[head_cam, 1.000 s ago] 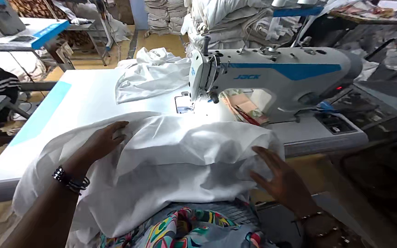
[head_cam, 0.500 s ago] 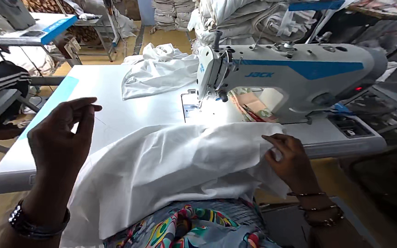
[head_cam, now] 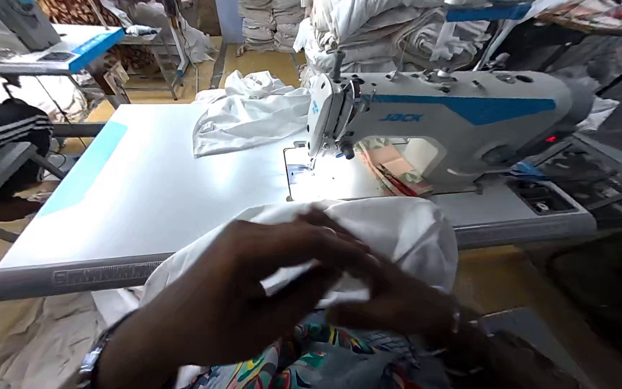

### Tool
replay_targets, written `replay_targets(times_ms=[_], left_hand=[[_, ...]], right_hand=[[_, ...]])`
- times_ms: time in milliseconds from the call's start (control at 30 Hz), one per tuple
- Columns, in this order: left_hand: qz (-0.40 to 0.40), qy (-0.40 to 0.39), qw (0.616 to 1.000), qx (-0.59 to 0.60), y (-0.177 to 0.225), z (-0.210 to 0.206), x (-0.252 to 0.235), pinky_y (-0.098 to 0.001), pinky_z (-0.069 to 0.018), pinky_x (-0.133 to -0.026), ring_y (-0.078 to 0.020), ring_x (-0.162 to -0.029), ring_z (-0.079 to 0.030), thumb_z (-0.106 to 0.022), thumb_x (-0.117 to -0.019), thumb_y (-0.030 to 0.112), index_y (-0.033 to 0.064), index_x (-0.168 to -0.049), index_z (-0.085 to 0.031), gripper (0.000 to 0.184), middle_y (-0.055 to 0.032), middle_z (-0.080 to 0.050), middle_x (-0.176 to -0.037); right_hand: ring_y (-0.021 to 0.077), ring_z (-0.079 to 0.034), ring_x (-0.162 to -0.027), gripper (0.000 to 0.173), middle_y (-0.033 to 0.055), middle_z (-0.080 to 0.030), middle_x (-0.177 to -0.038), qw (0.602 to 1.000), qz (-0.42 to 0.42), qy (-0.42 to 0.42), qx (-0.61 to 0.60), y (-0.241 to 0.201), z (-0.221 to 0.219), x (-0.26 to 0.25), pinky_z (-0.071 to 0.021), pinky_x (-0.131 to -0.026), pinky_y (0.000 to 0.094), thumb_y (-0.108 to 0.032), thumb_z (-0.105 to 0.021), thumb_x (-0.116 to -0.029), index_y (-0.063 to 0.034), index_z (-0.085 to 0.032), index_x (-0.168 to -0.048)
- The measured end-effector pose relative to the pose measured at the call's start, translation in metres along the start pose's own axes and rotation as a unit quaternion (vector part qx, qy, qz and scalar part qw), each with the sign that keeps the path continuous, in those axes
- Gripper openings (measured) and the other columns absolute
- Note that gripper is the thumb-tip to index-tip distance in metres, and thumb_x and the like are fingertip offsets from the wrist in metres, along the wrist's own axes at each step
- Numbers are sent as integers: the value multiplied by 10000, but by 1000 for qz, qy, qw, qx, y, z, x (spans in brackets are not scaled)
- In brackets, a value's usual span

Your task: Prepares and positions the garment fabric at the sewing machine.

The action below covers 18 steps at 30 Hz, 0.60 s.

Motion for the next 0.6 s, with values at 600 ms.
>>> replay_targets(times_ms=[600], left_hand=[[233, 135, 900, 342, -76, -68, 13, -321, -590, -945, -149, -1141, -686, -707, -950, 147, 192, -1381, -610, 445, -13, -668, -1342]], right_hand=[[135, -712, -1111, 247, -70, -765, -1057, 932, 172, 302, 104, -79, 62, 46, -474, -1160, 419, -317, -511, -1080, -189, -718, -1123]])
Point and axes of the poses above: each hand's wrist, its own x-axis away from the middle knuckle, its own z-axis out of the back of the hand, y = z × x, the point moved 5 cm from there along -x, towards the middle knuckle
